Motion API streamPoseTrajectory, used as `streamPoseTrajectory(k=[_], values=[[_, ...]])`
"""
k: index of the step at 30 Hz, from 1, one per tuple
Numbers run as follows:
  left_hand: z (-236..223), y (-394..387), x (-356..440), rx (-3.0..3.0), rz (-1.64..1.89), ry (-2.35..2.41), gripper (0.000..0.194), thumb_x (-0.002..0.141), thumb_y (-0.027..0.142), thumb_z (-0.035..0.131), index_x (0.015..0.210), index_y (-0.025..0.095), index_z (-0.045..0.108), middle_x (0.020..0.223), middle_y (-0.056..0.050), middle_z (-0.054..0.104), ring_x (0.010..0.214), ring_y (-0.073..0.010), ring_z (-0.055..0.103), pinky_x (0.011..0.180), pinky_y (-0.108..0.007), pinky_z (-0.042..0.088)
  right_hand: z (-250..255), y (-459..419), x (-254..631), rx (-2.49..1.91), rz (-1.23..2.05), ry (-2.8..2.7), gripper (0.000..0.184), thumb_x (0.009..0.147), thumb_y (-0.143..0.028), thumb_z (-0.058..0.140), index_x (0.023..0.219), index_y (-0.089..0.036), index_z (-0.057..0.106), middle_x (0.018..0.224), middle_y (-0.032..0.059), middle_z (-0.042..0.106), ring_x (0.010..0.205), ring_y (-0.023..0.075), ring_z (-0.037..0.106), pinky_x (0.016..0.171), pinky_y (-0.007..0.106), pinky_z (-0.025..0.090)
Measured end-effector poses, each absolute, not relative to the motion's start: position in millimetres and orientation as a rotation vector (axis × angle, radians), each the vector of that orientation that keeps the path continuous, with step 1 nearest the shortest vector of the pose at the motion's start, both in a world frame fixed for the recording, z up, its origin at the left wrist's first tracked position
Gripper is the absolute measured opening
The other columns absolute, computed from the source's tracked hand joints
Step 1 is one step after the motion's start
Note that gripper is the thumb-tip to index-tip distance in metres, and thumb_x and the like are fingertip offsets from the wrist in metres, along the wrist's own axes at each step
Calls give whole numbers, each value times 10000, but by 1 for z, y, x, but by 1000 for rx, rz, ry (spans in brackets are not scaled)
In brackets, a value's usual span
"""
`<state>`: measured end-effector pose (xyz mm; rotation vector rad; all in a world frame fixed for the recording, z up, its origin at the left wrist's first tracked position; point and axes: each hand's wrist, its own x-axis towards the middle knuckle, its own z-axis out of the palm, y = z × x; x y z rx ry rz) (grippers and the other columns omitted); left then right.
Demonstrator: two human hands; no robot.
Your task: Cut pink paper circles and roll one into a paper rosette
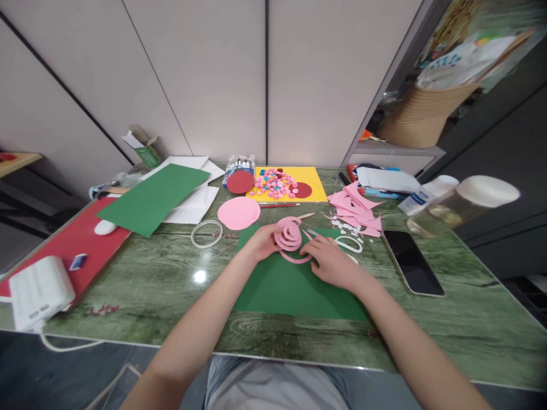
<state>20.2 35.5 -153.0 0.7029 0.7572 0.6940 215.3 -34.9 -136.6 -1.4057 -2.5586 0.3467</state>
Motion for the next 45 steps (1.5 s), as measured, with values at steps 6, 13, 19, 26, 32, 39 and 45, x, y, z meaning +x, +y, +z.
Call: streamPoseTrajectory(k=[6, 13, 19, 26, 32, 39, 45], values=[[-157, 40, 22, 561, 748, 858, 230, 753, 210, 514, 935, 96, 597, 914, -127, 642, 860, -207, 597, 772, -367, 491, -134, -42, 210, -1394, 432, -2635, 286, 674, -48, 488, 903, -203, 560, 838, 32, 614, 850, 190, 514, 784, 321, 305], [-163, 44, 24, 561, 824, 919, 146, 749, 187, 519, 827, 90, 595, 775, -92, 620, 710, -178, 590, 677, -356, 506, -131, -50, 203, -1405, 336, -2663, 196, 697, -78, 491, 851, -189, 542, 858, 50, 615, 892, 208, 496, 778, 322, 281], [-164, 41, 26, 566, 823, 882, 182, 734, 191, 546, 867, 84, 609, 854, -117, 635, 770, -198, 605, 710, -364, 502, -133, -51, 200, -1400, 369, -2713, 293, 649, -8, 460, 872, -189, 516, 805, 43, 610, 837, 199, 505, 762, 316, 270], [-166, 43, 25, 562, 836, 887, 161, 747, 185, 525, 836, 81, 610, 801, -105, 634, 721, -183, 595, 670, -339, 503, -131, -53, 199, -1391, 524, -2651, 223, 593, -6, 444, 714, -189, 486, 713, 11, 550, 739, 163, 478, 724, 282, 293], [-161, 41, 26, 580, 868, 882, 166, 746, 183, 535, 827, 72, 628, 779, -98, 642, 696, -164, 588, 651, -302, 492, -113, -52, 200, -1299, 660, -2551, 131, 653, -59, 431, 630, -187, 422, 711, 2, 520, 728, 156, 460, 741, 286, 325], [-147, 26, 29, 776, 704, 747, 217, 736, 234, 581, 866, 81, 662, 743, -93, 671, 626, -159, 599, 593, -273, 471, -107, -49, 204, -1294, 941, -2131, 159, 815, -225, 437, 659, -200, 413, 625, -33, 466, 592, 127, 422, 584, 239, 324], [-144, 18, 33, 817, 640, 687, 219, 744, 247, 587, 869, 82, 661, 798, -105, 681, 693, -173, 629, 651, -286, 486, -117, -44, 204, -1305, 1184, -1741, 214, 813, -400, 511, 730, -209, 467, 534, -63, 399, 456, 90, 343, 448, 211, 253]])
